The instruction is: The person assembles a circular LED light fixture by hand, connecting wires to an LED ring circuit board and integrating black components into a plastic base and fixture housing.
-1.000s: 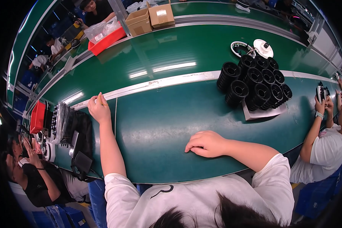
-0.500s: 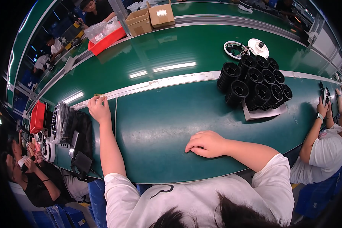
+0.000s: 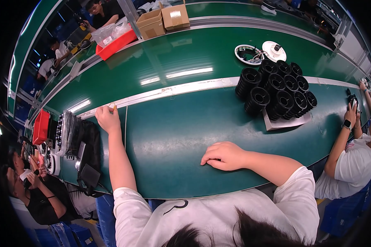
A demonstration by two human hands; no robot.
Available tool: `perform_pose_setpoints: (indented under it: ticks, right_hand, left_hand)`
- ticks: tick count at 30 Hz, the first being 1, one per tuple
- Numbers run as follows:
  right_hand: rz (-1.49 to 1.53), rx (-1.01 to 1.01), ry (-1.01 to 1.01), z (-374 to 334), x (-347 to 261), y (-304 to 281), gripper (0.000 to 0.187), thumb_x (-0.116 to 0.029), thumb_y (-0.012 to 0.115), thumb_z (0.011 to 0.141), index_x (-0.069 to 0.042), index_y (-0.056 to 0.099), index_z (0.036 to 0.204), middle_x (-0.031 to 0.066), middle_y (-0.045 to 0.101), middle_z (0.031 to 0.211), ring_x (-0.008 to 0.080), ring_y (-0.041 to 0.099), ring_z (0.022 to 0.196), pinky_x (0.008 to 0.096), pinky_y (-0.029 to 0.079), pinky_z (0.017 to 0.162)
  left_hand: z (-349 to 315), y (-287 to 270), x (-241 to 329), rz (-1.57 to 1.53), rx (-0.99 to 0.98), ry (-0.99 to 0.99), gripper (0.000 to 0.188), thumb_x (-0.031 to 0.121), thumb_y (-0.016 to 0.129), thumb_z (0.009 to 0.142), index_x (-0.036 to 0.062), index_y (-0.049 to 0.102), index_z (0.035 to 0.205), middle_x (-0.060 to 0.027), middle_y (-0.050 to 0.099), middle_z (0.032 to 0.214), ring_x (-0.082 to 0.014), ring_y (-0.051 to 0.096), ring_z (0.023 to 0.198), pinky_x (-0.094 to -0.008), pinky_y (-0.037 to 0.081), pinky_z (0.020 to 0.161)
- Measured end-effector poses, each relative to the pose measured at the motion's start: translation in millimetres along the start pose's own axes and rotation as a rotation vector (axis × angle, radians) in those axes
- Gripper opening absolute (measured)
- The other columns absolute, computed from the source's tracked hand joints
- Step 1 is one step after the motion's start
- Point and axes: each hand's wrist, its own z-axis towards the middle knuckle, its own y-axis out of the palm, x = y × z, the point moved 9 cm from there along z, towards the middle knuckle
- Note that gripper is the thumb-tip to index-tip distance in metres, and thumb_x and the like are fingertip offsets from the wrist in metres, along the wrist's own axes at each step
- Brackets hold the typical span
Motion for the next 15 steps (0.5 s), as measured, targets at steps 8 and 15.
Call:
perform_pose_setpoints:
  ticks: [8,15]
  right_hand:
    - [0.005,0.005,-0.002,-0.4,0.0,-0.1,0.015,-0.011,0.049,0.077,-0.012,0.061,0.086,0.0032,0.060,0.083,0.0228,0.055,0.081,0.0347,0.044,0.073]
    - [0.002,0.012,-0.016,-0.2,0.5,0.1,0.015,-0.011,0.049,0.077,-0.012,0.061,0.086,0.0036,0.060,0.082,0.0232,0.055,0.080,0.0348,0.044,0.071]
  left_hand:
    - [-1.7,2.7,-4.0,-0.021,0.015,-0.013,0.024,0.015,0.071,0.064,0.0069,0.049,0.060,-0.0069,0.050,0.079,-0.0279,0.049,0.078,-0.0379,0.043,0.067]
    - [-2.0,6.5,-5.5,-0.007,-0.021,-0.025,0.027,0.017,0.071,0.064,0.0064,0.046,0.058,-0.0072,0.049,0.078,-0.0279,0.048,0.077,-0.0386,0.043,0.065]
